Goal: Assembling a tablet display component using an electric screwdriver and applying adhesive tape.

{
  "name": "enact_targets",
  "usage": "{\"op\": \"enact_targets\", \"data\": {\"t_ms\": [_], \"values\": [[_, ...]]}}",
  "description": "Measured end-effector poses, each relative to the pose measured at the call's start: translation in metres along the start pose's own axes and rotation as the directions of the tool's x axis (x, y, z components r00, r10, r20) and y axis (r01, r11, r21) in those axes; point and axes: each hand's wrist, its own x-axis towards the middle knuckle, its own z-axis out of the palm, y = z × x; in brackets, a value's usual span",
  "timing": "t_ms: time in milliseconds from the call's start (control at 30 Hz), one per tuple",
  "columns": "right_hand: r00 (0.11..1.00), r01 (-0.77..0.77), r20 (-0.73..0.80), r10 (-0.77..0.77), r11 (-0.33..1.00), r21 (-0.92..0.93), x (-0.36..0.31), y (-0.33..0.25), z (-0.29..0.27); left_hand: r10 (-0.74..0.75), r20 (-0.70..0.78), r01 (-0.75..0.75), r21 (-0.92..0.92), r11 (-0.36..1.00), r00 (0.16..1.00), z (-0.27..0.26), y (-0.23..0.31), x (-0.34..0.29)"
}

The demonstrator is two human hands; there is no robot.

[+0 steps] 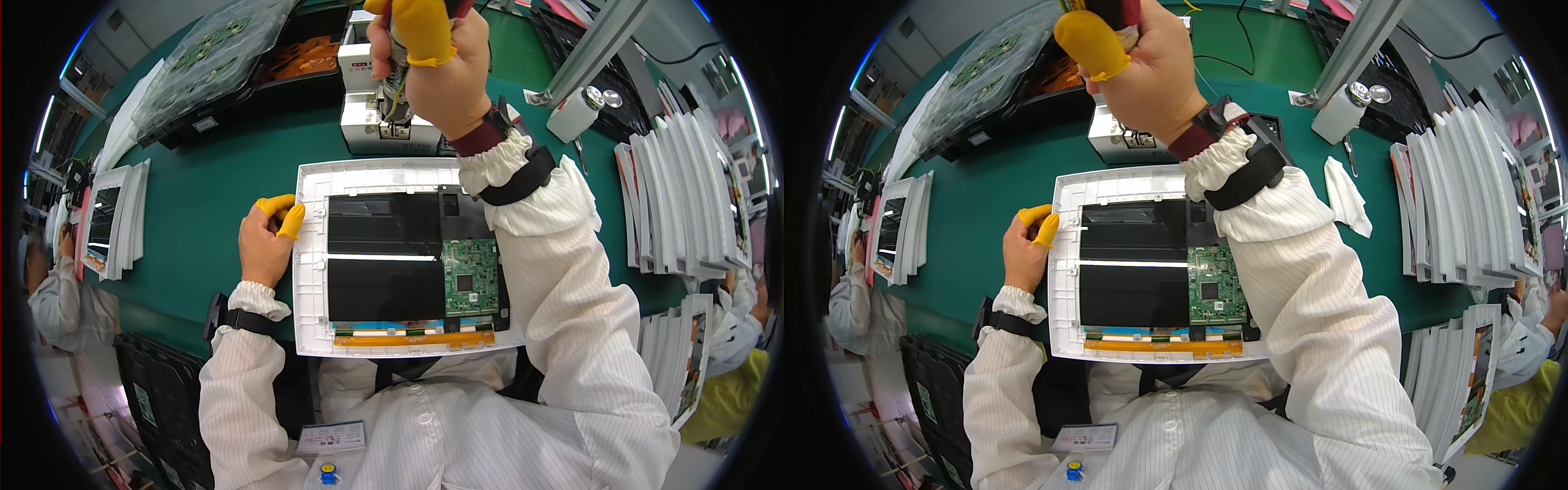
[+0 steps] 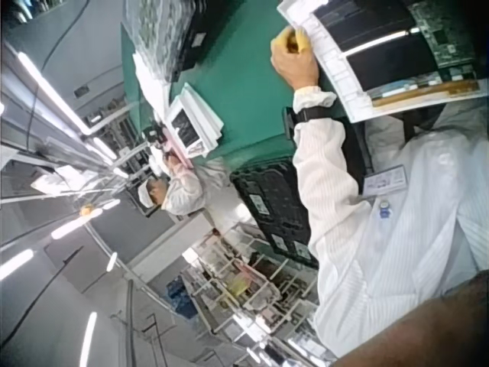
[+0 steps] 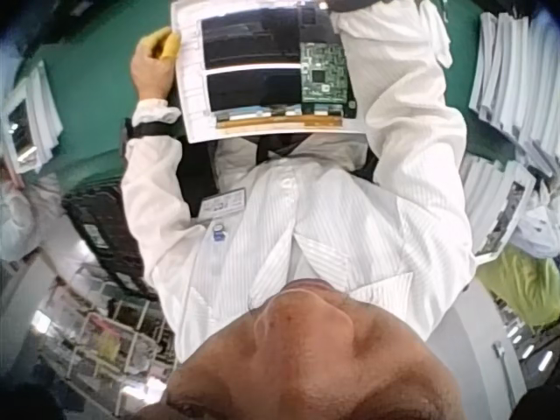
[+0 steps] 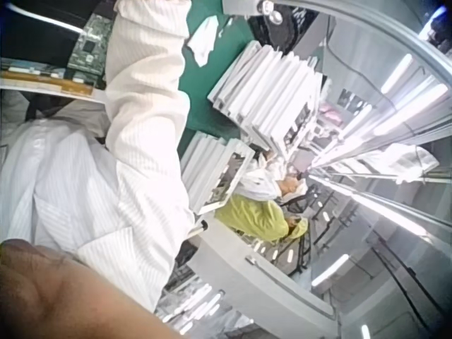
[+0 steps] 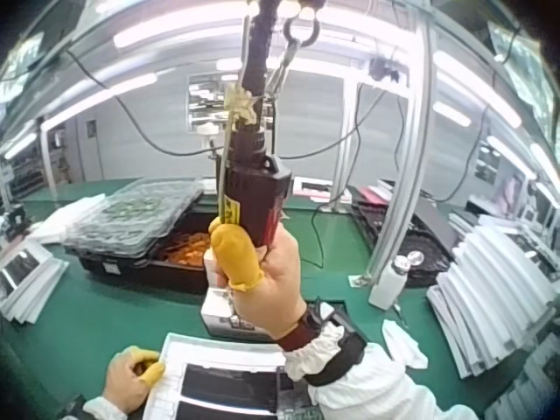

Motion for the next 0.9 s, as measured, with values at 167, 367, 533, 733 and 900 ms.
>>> {"op": "enact_targets", "data": {"t_ms": [167, 367, 533, 733, 900], "values": [[0.998, 0.065, 0.022, -0.063, 0.994, -0.086, 0.008, -0.001, -0.005, 0.008, -0.003, -0.008, -0.018, 1.000, 1.000, 0.001, 0.000, 0.001], [0.996, -0.086, 0.026, 0.084, 0.990, 0.111, 0.000, -0.014, -0.006, 0.020, -0.025, -0.020, -0.015, 1.000, 0.999, 0.003, 0.001, 0.003], [0.977, -0.181, -0.105, 0.183, 0.983, 0.033, -0.032, -0.056, 0.005, 0.032, -0.033, -0.033, -0.019, 0.999, 0.999, 0.004, -0.001, 0.003], [0.939, -0.341, -0.139, 0.315, 0.901, -0.268, -0.082, -0.136, 0.009, 0.004, -0.035, -0.005, -0.042, 0.999, 0.999, 0.003, -0.001, 0.003], [0.949, -0.238, -0.191, 0.249, 0.968, 0.083, -0.145, -0.181, 0.015, 0.001, -0.026, -0.001, -0.005, 1.000, 1.000, 0.001, -0.002, 0.004]]}}
